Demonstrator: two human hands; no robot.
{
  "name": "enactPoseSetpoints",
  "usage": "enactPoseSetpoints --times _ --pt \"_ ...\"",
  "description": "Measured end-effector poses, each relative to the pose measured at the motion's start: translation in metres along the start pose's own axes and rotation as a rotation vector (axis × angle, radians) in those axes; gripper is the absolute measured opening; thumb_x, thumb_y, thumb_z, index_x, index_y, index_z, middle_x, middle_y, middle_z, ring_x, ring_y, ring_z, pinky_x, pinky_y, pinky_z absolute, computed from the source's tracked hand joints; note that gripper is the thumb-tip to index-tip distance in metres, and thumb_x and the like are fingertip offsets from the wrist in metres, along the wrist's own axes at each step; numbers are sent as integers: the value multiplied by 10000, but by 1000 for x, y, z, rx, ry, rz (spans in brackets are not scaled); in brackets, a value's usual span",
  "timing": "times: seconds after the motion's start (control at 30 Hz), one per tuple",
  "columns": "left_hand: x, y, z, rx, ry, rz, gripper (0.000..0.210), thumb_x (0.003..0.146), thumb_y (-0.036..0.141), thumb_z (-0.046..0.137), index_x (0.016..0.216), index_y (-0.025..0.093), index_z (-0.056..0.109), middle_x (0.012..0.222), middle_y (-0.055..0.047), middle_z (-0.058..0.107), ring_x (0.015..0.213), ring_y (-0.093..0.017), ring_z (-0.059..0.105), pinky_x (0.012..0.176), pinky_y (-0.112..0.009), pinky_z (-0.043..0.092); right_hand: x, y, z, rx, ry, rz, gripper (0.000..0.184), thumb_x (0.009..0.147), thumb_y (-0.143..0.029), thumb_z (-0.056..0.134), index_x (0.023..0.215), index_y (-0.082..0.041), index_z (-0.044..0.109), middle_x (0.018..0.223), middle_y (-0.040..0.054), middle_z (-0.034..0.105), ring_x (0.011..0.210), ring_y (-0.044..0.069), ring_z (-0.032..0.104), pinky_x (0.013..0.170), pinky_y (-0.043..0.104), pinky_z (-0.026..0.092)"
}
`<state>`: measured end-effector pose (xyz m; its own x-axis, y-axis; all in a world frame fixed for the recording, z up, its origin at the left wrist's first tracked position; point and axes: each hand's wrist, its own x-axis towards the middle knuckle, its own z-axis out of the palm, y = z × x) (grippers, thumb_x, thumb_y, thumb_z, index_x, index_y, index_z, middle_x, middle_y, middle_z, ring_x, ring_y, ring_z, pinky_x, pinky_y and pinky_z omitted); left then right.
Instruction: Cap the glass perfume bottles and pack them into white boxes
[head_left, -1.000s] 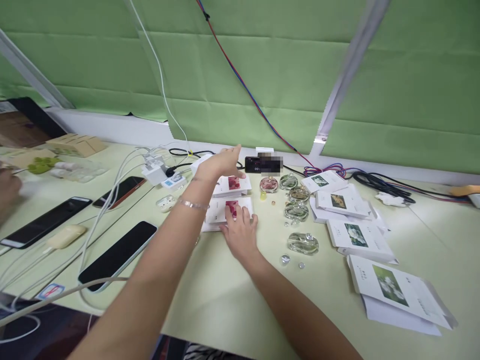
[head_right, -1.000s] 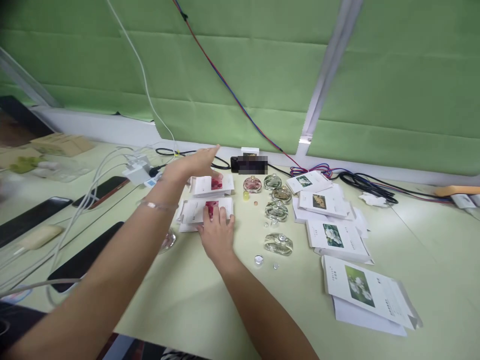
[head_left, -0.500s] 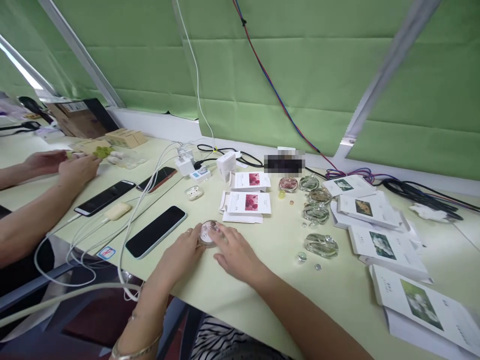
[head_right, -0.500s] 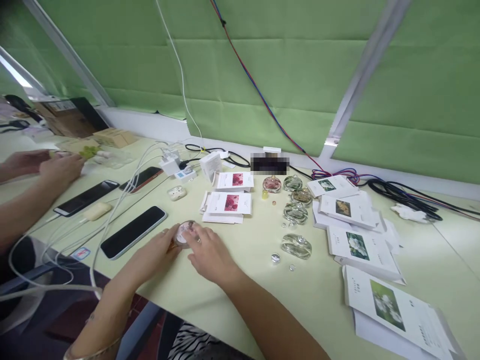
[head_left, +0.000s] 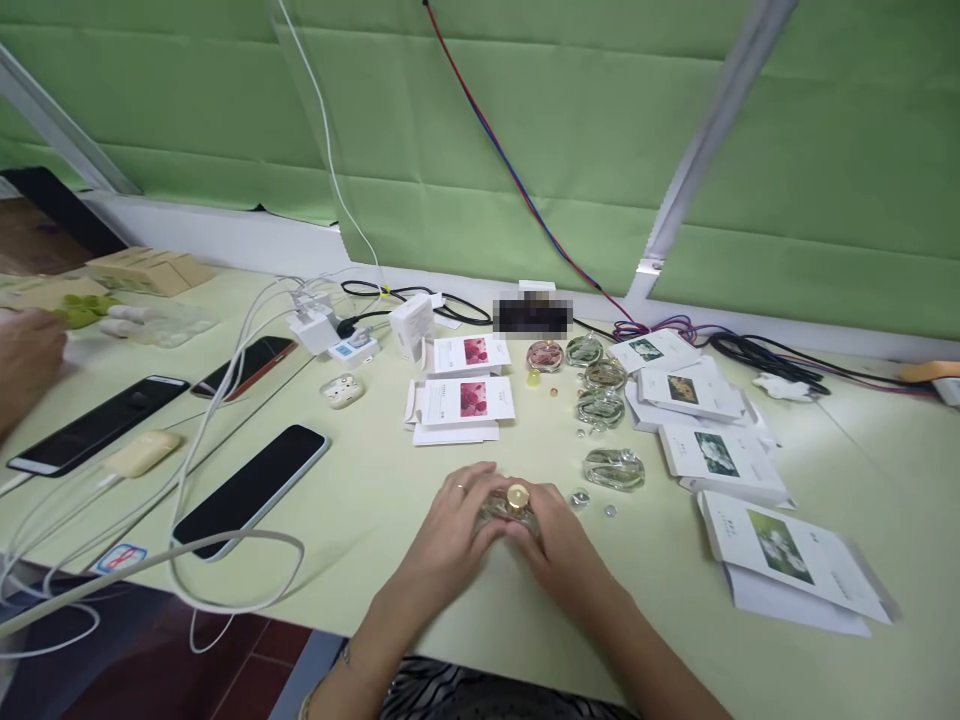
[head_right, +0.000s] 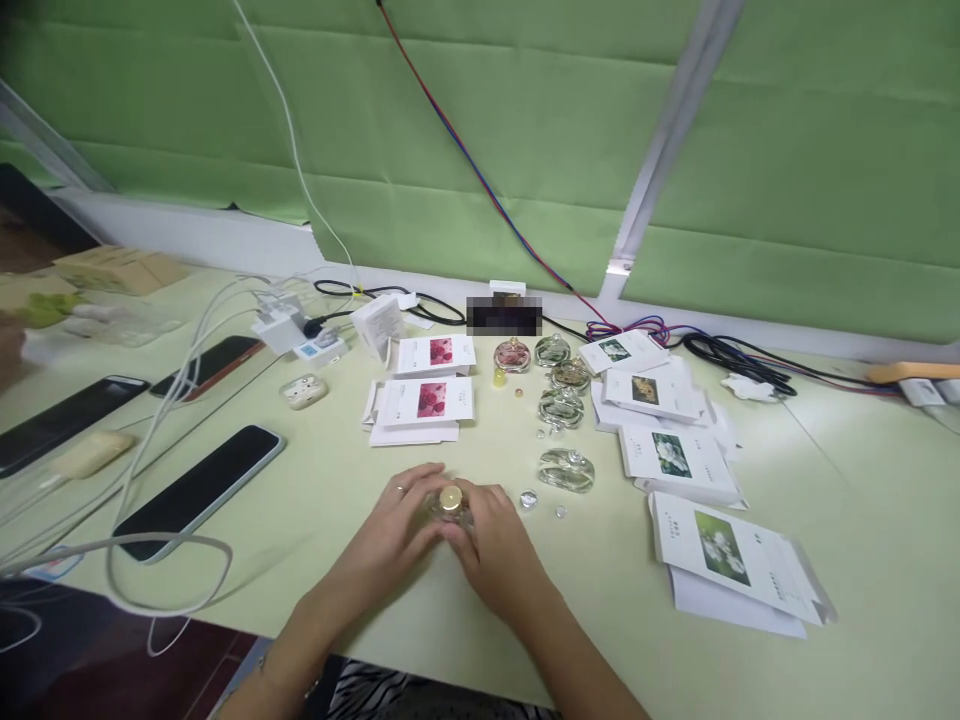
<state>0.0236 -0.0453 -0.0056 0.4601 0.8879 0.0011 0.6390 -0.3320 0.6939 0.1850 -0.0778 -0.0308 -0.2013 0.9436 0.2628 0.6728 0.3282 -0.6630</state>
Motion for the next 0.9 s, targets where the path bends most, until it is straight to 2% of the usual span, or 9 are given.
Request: enactPoseSetpoints --times 0.07,0.13,0.2,0.3,0.4,0.5,0.63,0.73,0.9 --pt "6 2 9 -30 -38 1 281 806 205 463 1074 266 519 1118 -42 561 1025 -212 510 893 -394 412 -4 -2 -10 -3 77 -10 414 862 -349 440 1238 -186 382 1144 95 551 1037 208 487 849 346 441" --pt "8 4 15 -37 -39 -8 282 797 193 462 1068 257 508 1054 -31 601 942 -202 547 850 -390 433 -3 -7 -17 -26 129 -2 374 851 -335 464 1199 -206 425 1110 92 558 1012 210 502 831 349 450" --pt "9 5 19 -30 -5 -5 266 802 220 469 1063 254 506 1043 -28 611 924 -200 558 834 -383 438 3 -14 -23 -44 105 11 223 860 -255 447 1068 -233 522 985 61 593 913 184 534 770 318 466" --pt "10 3 20 -14 45 -46 216 810 271 479 1022 241 509 1005 -30 620 897 -206 572 789 -374 451 16 -25 -35 -71 28 -14 176 856 -168 429 919 -231 580 852 32 603 814 156 550 707 281 467" --pt "12 1 16 -10 52 -117 199 803 251 480 1001 237 494 969 -30 625 875 -213 584 743 -364 461 36 -32 -55 -126 95 -59 166 854 -185 437 935 -208 580 881 48 611 835 162 559 724 287 462" --pt "16 3 8 -10 25 -140 207 795 239 479 1002 242 480 981 -34 627 890 -222 590 740 -362 460 68 -24 -71 -251 199 15 202 866 -218 426 1016 -200 560 938 55 611 871 168 564 759 296 440" --pt "18 7 1 8 -6 -153 199 788 251 486 987 238 485 989 -39 632 896 -225 596 739 -351 455 112 12 -56 -408 -55 184 209 788 -97 485 972 -167 557 891 47 626 822 165 581 700 258 410" --pt "19 8 0 17 -10 -163 204 786 256 493 989 237 490 976 -36 637 886 -227 600 729 -343 448 123 31 -36 -526 -239 267 205 768 -70 503 952 -142 558 877 82 628 800 189 588 648 256 397" --pt "20 6 1 15 -7 -165 201 786 266 496 984 243 475 975 -28 629 885 -228 595 707 -325 438 98 0 -41 -559 -119 135 251 882 -260 425 1083 -136 510 1031 122 579 995 227 534 775 301 405"
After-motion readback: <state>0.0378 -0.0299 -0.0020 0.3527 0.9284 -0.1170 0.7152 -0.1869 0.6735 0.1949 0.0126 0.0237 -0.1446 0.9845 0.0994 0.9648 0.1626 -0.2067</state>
